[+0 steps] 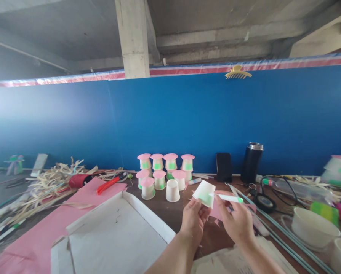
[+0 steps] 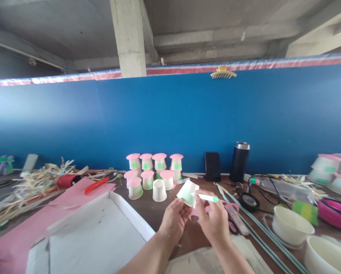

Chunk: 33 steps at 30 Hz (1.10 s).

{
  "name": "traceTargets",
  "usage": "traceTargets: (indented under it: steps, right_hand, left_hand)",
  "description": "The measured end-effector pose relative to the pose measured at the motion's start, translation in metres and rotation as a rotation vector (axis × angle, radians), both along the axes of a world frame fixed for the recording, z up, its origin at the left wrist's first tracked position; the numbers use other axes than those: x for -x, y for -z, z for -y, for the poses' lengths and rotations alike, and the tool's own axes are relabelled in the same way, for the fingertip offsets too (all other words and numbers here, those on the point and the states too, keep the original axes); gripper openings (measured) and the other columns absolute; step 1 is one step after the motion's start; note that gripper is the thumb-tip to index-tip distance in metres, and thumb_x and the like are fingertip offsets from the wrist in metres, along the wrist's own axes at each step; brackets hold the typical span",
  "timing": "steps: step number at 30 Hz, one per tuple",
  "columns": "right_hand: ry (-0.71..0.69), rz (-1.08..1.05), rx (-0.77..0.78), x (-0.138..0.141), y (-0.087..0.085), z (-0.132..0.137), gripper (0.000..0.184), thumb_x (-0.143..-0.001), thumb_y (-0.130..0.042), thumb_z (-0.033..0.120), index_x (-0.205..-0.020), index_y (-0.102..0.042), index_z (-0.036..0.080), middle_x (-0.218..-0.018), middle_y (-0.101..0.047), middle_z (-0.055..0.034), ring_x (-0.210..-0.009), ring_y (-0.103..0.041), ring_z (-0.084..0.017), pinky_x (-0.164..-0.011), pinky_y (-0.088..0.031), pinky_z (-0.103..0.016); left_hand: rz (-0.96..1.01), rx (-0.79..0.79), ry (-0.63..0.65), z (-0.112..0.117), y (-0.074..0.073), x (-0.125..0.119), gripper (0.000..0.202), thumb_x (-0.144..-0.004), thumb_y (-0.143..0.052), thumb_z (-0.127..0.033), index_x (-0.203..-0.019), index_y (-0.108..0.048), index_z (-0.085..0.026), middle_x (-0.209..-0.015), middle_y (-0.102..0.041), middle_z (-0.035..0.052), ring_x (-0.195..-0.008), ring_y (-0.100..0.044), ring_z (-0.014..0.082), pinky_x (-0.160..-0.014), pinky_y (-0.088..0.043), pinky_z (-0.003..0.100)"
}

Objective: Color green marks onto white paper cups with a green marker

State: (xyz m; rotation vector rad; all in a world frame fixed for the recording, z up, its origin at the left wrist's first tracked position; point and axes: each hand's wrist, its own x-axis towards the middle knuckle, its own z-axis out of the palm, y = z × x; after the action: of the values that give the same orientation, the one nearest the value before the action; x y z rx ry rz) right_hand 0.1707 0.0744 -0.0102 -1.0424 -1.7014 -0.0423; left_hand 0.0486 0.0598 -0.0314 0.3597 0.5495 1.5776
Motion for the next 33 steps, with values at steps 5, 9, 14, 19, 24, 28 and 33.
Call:
traceTargets:
  steps: [5,9,14,19,24,28,33]
  right_hand:
    - [-0.021,0.030,-0.011,0.000,0.003,-0.004,0.028,-0.087,-0.048,0.042,-0.091,-0.064,0.020,-0.088,-0.069,-0.0075,-0.080,-0.064,-0.020,-0.076,-0.048,-0.032]
    - [-0.056,0.047,0.004,0.001,0.003,-0.001,0.025,-0.086,-0.050,0.041,-0.091,-0.064,0.020,-0.088,-0.069,-0.0068,-0.073,-0.062,-0.019,-0.075,-0.048,-0.032]
    - [-0.052,-0.019,-0.042,0.002,-0.001,0.004,0.023,-0.086,-0.050,0.037,-0.096,-0.063,0.020,-0.093,-0.067,-0.0078,-0.078,-0.061,-0.018,-0.075,-0.046,-0.030]
    - [-0.064,-0.017,-0.042,0.001,-0.002,0.003,0.022,-0.086,-0.050,0.037,-0.093,-0.063,0.021,-0.086,-0.067,-0.0048,-0.075,-0.061,-0.018,-0.074,-0.045,-0.029]
    - [-0.078,-0.028,-0.039,0.003,0.000,0.002,0.020,-0.086,-0.051,0.035,-0.093,-0.062,0.020,-0.082,-0.066,-0.0033,-0.070,-0.060,-0.016,-0.073,-0.045,-0.028]
    - [-0.071,-0.020,-0.037,0.003,0.000,0.003,0.020,-0.086,-0.052,0.035,-0.090,-0.063,0.020,-0.081,-0.067,-0.0040,-0.072,-0.061,-0.017,-0.076,-0.046,-0.029]
    - [-0.069,-0.009,-0.044,0.003,0.002,0.002,0.019,-0.086,-0.052,0.035,-0.091,-0.063,0.020,-0.085,-0.068,-0.0048,-0.077,-0.062,-0.018,-0.077,-0.047,-0.029]
  left_hand:
    - [-0.007,-0.011,0.022,0.001,-0.001,-0.001,0.021,-0.074,-0.066,-0.020,-0.091,-0.064,-0.009,-0.084,-0.068,0.0105,-0.072,-0.065,0.0138,-0.075,-0.052,0.026]
    - [0.024,-0.007,0.002,0.001,-0.004,0.000,0.014,-0.073,-0.066,-0.016,-0.085,-0.065,-0.009,-0.086,-0.069,0.0108,-0.077,-0.066,0.0147,-0.077,-0.053,0.025]
    - [0.166,-0.048,-0.171,-0.005,-0.011,0.019,0.007,-0.077,-0.063,-0.014,-0.084,-0.065,-0.013,-0.093,-0.069,0.0077,-0.085,-0.066,0.0138,-0.083,-0.053,0.025]
    - [0.233,-0.011,-0.230,-0.010,-0.014,0.037,0.008,-0.080,-0.059,-0.014,-0.086,-0.064,-0.014,-0.096,-0.070,0.0074,-0.089,-0.065,0.0134,-0.080,-0.055,0.022]
    - [0.243,0.001,-0.213,-0.012,-0.011,0.037,0.008,-0.081,-0.058,-0.013,-0.087,-0.064,-0.013,-0.096,-0.070,0.0085,-0.090,-0.066,0.0134,-0.080,-0.055,0.022]
    - [0.247,0.017,-0.223,-0.013,-0.009,0.036,0.009,-0.081,-0.058,-0.012,-0.087,-0.063,-0.012,-0.094,-0.071,0.0086,-0.089,-0.066,0.0131,-0.079,-0.055,0.022]
    - [0.226,0.011,-0.213,-0.015,-0.006,0.036,0.010,-0.080,-0.059,-0.013,-0.088,-0.063,-0.013,-0.094,-0.071,0.0088,-0.088,-0.066,0.0141,-0.079,-0.055,0.023]
